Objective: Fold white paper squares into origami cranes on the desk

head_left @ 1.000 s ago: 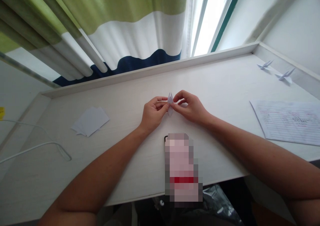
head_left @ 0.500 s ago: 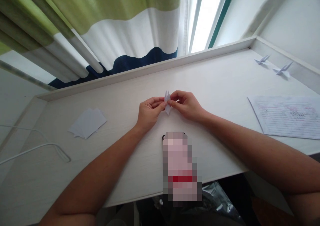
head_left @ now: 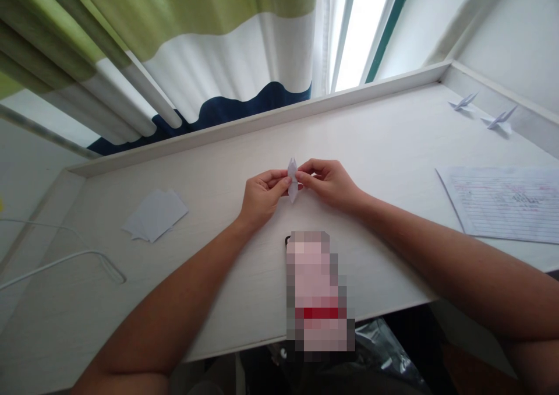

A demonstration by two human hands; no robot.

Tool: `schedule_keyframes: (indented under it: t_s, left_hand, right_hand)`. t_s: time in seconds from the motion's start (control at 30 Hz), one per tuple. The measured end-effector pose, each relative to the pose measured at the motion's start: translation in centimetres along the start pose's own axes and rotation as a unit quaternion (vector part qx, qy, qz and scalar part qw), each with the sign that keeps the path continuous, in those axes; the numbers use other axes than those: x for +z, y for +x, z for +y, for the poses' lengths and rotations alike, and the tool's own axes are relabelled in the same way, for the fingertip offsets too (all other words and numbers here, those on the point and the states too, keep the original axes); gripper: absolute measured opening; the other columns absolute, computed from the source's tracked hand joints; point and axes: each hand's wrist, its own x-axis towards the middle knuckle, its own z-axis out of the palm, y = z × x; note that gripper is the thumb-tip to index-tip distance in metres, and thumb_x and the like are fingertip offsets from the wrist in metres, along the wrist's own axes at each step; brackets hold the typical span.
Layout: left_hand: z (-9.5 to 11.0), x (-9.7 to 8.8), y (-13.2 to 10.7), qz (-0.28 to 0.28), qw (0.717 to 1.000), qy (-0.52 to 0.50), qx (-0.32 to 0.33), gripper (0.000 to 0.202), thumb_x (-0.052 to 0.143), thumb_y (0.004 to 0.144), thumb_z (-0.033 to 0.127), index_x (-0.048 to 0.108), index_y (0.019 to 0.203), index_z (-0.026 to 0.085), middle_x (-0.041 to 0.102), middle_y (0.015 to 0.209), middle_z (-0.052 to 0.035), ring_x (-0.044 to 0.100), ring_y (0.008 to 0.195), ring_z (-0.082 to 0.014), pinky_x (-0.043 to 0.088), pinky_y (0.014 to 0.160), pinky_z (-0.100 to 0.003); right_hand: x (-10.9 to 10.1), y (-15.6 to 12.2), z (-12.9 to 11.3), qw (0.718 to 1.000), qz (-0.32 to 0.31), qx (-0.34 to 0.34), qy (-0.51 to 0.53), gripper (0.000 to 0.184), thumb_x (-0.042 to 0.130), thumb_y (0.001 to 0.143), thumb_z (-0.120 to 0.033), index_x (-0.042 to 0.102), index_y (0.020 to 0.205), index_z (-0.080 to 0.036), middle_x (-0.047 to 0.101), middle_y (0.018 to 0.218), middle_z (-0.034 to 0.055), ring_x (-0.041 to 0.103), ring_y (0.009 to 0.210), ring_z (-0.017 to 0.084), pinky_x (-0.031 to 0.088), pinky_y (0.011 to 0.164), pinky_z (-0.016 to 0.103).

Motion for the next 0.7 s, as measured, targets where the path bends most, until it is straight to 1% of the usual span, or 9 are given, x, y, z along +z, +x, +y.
schedule_keyframes:
  t_s: [0.13,0.23,0.33,0.43,0.53,0.63,0.7]
  left_hand:
    - [-0.29,-0.08,0.05,0.005,1.0,0.022,0.01,0.04,0.095,0.073,0.045,0.081,0.096,0.015,0.082,0.085,-0.0071,0.08,0.081,-0.0214,0.065,0.083,-0.038]
    - [-0.36,-0.13,0.11,0.013,1.0,0.019,0.003,0.039,0.096,0.072,0.043,0.081,0.095,0.015,0.083,0.087,-0.0071,0.079,0.08,-0.0199,0.065,0.083,-0.036]
    - [-0.22,-0.16,0.16,0.023,1.0,0.009,-0.008,0.04,0.097,0.069,0.042,0.08,0.093,0.015,0.083,0.089,-0.0076,0.079,0.08,-0.0202,0.065,0.083,-0.037]
    - [-0.05,-0.19,0.2,0.027,0.999,-0.001,-0.017,0.04,0.099,0.067,0.041,0.08,0.091,0.015,0.084,0.088,-0.0076,0.08,0.081,-0.0213,0.065,0.083,-0.038]
    - [-0.03,-0.28,0.24,0.029,0.999,0.008,-0.018,0.038,0.098,0.068,0.041,0.08,0.09,0.016,0.083,0.087,-0.0069,0.079,0.079,-0.0204,0.064,0.081,-0.036]
    - [-0.14,-0.38,0.31,0.021,1.0,0.018,-0.013,0.038,0.098,0.069,0.042,0.08,0.091,0.016,0.083,0.088,-0.0062,0.078,0.079,-0.0188,0.062,0.08,-0.033]
    - [-0.18,-0.4,0.35,0.009,1.0,0.008,-0.014,0.04,0.099,0.068,0.042,0.08,0.093,0.016,0.084,0.09,-0.0062,0.078,0.081,-0.0179,0.061,0.081,-0.031]
  right_hand:
    - [0.18,-0.09,0.03,1.0,0.009,-0.006,-0.025,0.03,0.077,0.088,-0.049,0.07,0.082,-0.02,0.074,0.081,0.0035,0.068,0.074,0.018,0.057,0.073,0.037]
    - [0.27,-0.12,-0.01,0.999,0.011,-0.009,-0.035,0.027,0.073,0.09,-0.045,0.067,0.08,-0.021,0.074,0.081,0.0038,0.067,0.074,0.018,0.057,0.072,0.038]
    - [0.33,-0.15,0.03,0.999,0.012,-0.009,-0.03,0.025,0.071,0.091,-0.043,0.068,0.082,-0.02,0.075,0.084,0.0045,0.068,0.076,0.019,0.057,0.073,0.038]
    - [0.36,-0.2,0.09,1.0,0.002,-0.013,-0.023,0.027,0.072,0.092,-0.046,0.07,0.086,-0.02,0.075,0.086,0.0049,0.07,0.08,0.019,0.058,0.077,0.038]
    - [0.41,-0.28,0.08,1.0,0.001,-0.008,-0.017,0.033,0.075,0.09,-0.053,0.07,0.086,-0.021,0.076,0.087,0.0046,0.07,0.081,0.02,0.059,0.078,0.038]
    - [0.44,-0.31,0.01,1.0,0.016,-0.001,-0.021,0.039,0.08,0.085,-0.058,0.069,0.082,-0.021,0.076,0.086,0.0043,0.07,0.08,0.02,0.06,0.076,0.038]
    - [0.41,-0.28,-0.07,0.999,0.032,-0.006,-0.028,0.039,0.083,0.083,-0.057,0.069,0.08,-0.021,0.075,0.084,0.0041,0.07,0.078,0.019,0.059,0.076,0.038]
